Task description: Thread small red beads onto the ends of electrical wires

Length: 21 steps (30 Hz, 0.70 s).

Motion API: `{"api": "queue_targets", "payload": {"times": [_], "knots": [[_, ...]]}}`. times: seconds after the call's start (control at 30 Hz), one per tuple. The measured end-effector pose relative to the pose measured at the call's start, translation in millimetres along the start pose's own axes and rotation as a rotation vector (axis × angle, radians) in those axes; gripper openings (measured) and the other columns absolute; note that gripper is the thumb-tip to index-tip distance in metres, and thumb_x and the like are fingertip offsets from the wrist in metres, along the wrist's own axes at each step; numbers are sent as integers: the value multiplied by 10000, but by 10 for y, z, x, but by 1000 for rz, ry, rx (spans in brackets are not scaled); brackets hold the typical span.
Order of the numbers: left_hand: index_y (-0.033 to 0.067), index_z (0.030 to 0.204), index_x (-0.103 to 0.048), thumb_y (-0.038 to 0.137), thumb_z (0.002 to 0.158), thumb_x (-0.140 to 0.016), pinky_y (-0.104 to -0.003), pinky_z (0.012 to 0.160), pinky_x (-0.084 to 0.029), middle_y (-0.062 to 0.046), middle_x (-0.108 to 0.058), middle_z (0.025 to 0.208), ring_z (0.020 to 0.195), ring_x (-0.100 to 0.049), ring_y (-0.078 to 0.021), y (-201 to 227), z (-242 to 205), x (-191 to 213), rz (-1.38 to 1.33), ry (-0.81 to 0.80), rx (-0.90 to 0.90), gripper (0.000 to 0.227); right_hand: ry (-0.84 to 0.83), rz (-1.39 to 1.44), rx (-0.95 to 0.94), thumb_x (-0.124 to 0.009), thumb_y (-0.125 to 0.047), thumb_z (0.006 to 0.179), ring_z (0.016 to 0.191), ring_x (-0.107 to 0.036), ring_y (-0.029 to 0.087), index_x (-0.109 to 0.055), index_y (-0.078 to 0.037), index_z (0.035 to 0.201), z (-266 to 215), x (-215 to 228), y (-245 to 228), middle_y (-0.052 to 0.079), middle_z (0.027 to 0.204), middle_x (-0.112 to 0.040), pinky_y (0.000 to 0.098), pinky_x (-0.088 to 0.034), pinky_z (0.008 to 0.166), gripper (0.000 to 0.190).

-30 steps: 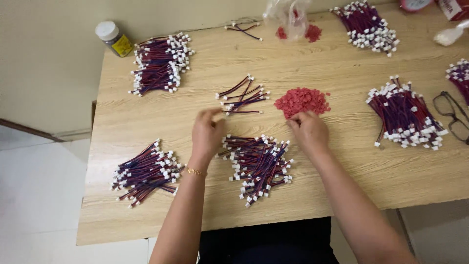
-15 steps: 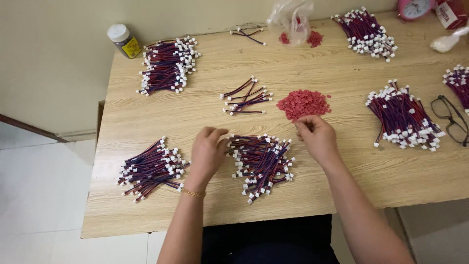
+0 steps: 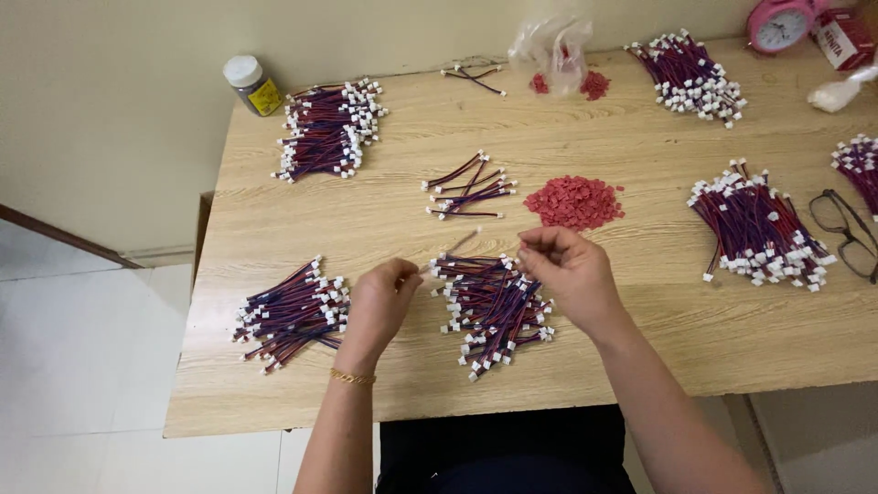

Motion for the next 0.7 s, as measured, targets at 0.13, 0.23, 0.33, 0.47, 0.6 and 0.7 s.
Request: {"api": "queue_targets", "payload": {"times": [0.13, 0.23, 0.33, 0.47, 0.6, 0.7], "knots": [[155, 998, -727, 188, 808, -749, -342, 726, -563, -74, -757, 878, 855, -733, -235, 495, -107, 229, -192, 55, 28, 194, -64, -247, 216, -734, 12, 806, 802, -691, 178, -712, -26, 993, -180, -317, -831, 114, 879, -705, 311, -582, 702, 193], [154, 967, -750, 132, 792, -765, -265, 726, -551, -24, -758, 830, 782, -701, -111, 632, -92, 95, -451, 26, 15, 177, -168, -502, 555, -733, -33, 802, 966, -666, 252, -717, -91, 986, -309, -632, -1253, 98, 980, -712, 382, -499, 880, 193], [41, 977, -739, 64, 767, -803, -248, 666, -564, -79, -734, 782, 707, -665, -116, 655, -90, -89, -814, -10, 24, 221, -106, -735, 860, -741, -144, 830, 1087, -628, 276, -714, -122, 948, -455, -749, -1380, 47, 1031, -696, 427, -450, 966, 123], [-1, 1027, -693, 31, 770, -786, -263, 680, -582, -90, -716, 786, 713, -680, -132, 648, -151, -264, -1071, -41, 55, 276, -179, -685, 677, -714, -111, 835, 970, -662, 263, -712, -117, 946, -387, -722, -1269, 51, 952, -701, 421, -491, 880, 111], [-7, 1035, -672, 21, 803, -754, -261, 679, -581, -87, -710, 795, 725, -682, -132, 636, -190, -350, -1165, -49, 36, 247, -252, -535, 498, -711, -47, 818, 809, -684, 243, -720, -92, 921, -362, -723, -1206, 70, 867, -702, 370, -541, 742, 112], [-9, 1027, -672, 28, 823, -735, -266, 686, -584, -108, -706, 791, 719, -684, -141, 634, -193, -386, -1181, -67, 26, 217, -263, -502, 444, -703, -61, 838, 788, -680, 273, -720, -80, 904, -374, -723, -1263, 98, 837, -687, 400, -524, 724, 71]]}}
Point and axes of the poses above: each hand's wrist, its own z-axis towards the middle knuckle, its own x-axis out of the back of the hand, y = z × x, the point moved 9 cm from there along z, towards the middle knuckle
